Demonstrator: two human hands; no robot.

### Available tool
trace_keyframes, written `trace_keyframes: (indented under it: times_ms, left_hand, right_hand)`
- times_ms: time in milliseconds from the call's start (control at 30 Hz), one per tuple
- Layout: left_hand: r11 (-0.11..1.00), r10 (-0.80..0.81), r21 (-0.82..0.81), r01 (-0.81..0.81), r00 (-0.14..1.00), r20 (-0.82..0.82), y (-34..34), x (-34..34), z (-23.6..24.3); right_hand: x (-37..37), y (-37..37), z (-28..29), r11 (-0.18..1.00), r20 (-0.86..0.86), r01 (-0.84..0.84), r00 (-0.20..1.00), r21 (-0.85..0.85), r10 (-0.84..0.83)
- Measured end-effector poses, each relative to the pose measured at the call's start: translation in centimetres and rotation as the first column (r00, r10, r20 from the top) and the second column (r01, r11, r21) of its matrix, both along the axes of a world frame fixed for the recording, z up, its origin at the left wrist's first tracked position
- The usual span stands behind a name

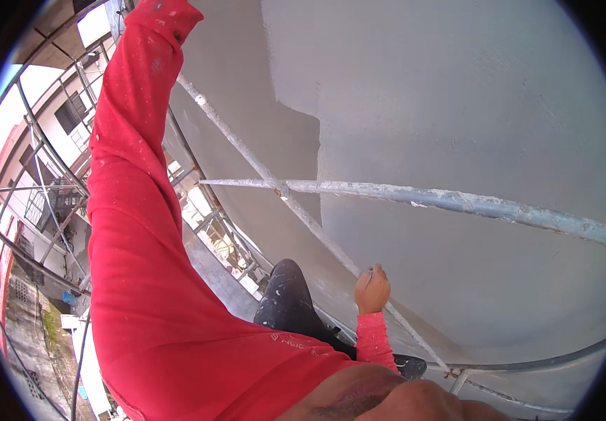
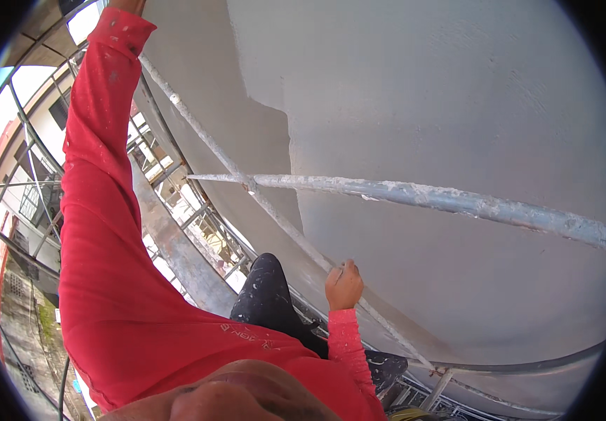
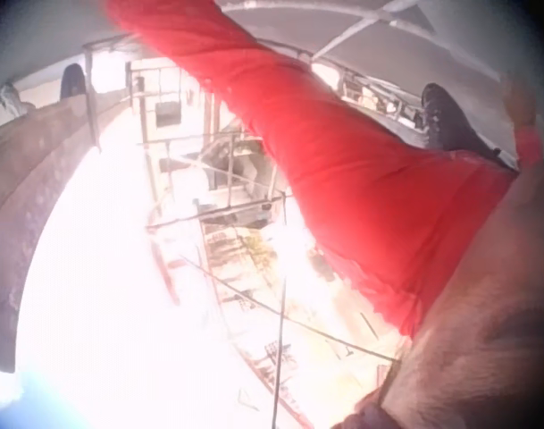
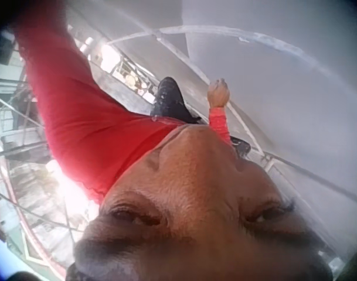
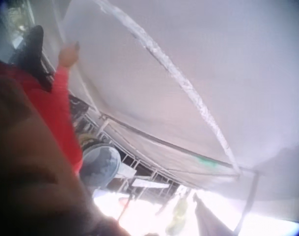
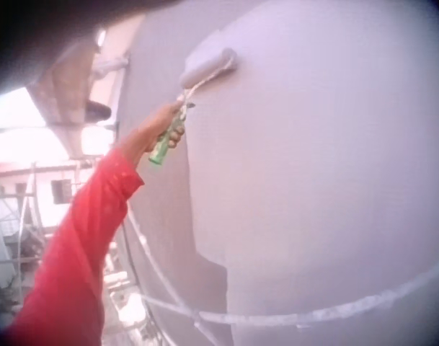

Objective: The person paints a curved ceiling surface using a paint roller. They repeatedly dip the roller into a bucket of white paint and apply it to the ceiling, working around metal scaffolding bars. The person occasionally moves along the scaffolding to reach different sections of the ceiling.

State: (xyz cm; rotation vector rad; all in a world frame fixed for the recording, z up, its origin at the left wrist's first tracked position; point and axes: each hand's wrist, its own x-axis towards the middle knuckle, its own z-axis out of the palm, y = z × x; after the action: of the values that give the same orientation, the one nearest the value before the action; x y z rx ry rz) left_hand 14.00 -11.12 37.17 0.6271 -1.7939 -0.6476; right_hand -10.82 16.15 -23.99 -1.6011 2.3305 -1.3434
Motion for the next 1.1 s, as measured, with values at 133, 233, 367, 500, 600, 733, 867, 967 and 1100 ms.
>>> trace_keyframes:
  times_ms: [133,233,367,500,600,733,867,967,1100]
  left_hand:
    - [0.975,0.052,0.214,-0.066,0.996,0.074,1.4,2.7,-10.2]
    - [0.929,0.013,0.367,-0.048,0.995,0.096,3.4,1.8,-18.2]
    - [0.887,0.098,0.422,-0.188,0.969,0.225,8.8,2.3,-26.3]
    - [0.825,0.049,0.489,-0.282,0.899,0.435,10.3,4.0,-32.7]
    - [0.797,0.022,0.517,-0.313,0.87,0.492,11.2,4.4,-36.5]
    - [0.813,0.0,0.557,-0.171,0.956,0.293,11.4,4.0,-39.7]
    - [0.933,0.085,0.339,-0.122,0.989,0.122,11.7,4.8,-41.3]
    - [0.97,0.113,0.221,-0.099,0.992,-0.054,13.7,5.5,-43.3]
    - [0.97,0.125,0.222,-0.102,0.988,-0.089,17.6,10.5,-51.0]
  right_hand:
    - [0.7,-0.1,0.1,0.999,0.025,-0.038,0.999,-0.014,0.038]
    - [-0.3,0.0,-0.1,1.0,0.014,0.003,1.0,-0.006,-0.003]
    - [0.5,0.0,-0.2,1.0,0.022,-0.014,1.0,-0.017,0.015]
    - [0.2,0.2,0.4,1.0,0.013,-0.005,1.0,-0.026,0.005]
    - [0.0,0.1,0.2,1.0,-0.024,0.021,0.999,-0.008,-0.022]
    - [-0.5,-0.2,-1.0,0.999,-0.007,0.033,0.999,-0.043,-0.033]
    - [0.1,-0.5,-0.7,0.998,0.009,0.034,0.999,-0.05,-0.033]
    - [0.1,-0.5,-0.3,0.997,-0.01,0.049,0.999,-0.062,-0.05]
    - [0.1,-0.3,-0.1,0.999,0.004,0.035,0.999,-0.038,-0.035]
